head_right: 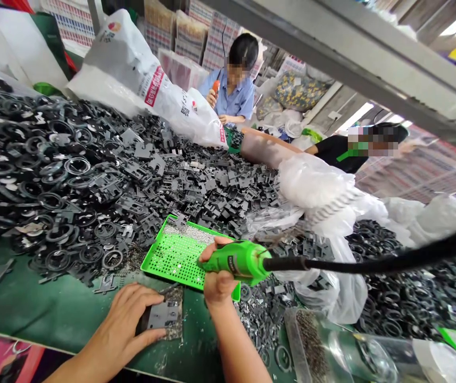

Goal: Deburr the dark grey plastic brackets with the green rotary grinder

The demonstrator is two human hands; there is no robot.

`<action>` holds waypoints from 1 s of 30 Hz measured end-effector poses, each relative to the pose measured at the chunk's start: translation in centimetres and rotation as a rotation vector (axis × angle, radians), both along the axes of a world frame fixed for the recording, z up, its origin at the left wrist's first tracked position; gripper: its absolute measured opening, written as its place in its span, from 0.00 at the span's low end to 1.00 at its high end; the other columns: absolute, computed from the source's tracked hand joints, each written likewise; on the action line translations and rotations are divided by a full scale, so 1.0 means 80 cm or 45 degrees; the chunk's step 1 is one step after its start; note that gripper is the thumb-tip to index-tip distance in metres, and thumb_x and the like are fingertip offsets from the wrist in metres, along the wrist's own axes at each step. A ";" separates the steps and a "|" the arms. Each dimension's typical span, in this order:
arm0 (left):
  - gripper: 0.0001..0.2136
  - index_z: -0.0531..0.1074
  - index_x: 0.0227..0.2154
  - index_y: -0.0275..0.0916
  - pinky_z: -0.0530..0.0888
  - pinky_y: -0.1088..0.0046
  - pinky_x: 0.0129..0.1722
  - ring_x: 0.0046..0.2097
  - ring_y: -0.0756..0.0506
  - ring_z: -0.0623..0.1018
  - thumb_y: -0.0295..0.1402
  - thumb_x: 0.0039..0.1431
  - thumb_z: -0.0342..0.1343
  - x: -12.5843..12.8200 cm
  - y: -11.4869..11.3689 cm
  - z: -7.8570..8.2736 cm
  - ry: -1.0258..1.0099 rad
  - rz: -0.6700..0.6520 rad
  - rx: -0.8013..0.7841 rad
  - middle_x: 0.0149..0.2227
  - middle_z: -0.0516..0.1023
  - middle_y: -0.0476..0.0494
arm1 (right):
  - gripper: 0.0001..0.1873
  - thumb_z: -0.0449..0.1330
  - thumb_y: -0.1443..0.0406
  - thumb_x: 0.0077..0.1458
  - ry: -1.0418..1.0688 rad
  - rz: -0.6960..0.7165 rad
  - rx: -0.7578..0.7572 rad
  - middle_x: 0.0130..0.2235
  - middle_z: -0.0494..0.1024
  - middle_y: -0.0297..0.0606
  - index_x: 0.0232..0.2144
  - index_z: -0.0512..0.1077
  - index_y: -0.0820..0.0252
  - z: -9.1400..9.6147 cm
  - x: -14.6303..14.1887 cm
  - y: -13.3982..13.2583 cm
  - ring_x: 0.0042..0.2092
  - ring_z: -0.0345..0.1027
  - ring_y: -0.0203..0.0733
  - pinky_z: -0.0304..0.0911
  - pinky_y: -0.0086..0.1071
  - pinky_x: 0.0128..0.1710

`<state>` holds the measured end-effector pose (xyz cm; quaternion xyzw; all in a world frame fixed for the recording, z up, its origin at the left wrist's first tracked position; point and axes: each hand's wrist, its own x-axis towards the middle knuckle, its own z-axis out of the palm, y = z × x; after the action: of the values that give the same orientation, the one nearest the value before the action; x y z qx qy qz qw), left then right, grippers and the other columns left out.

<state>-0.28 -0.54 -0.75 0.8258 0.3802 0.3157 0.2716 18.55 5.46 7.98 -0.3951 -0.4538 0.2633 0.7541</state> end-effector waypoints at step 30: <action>0.18 0.64 0.49 0.42 0.65 0.55 0.52 0.46 0.40 0.73 0.38 0.58 0.61 -0.001 -0.003 0.001 0.020 0.018 0.084 0.43 0.74 0.45 | 0.32 0.53 0.35 0.44 0.108 0.070 0.032 0.17 0.68 0.27 0.35 0.75 0.52 0.039 0.005 -0.045 0.18 0.57 0.35 0.58 0.30 0.21</action>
<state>-0.37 -0.76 -0.66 0.8342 0.3774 0.3234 0.2388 18.94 1.84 11.07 -0.3614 -0.4353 0.2948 0.7701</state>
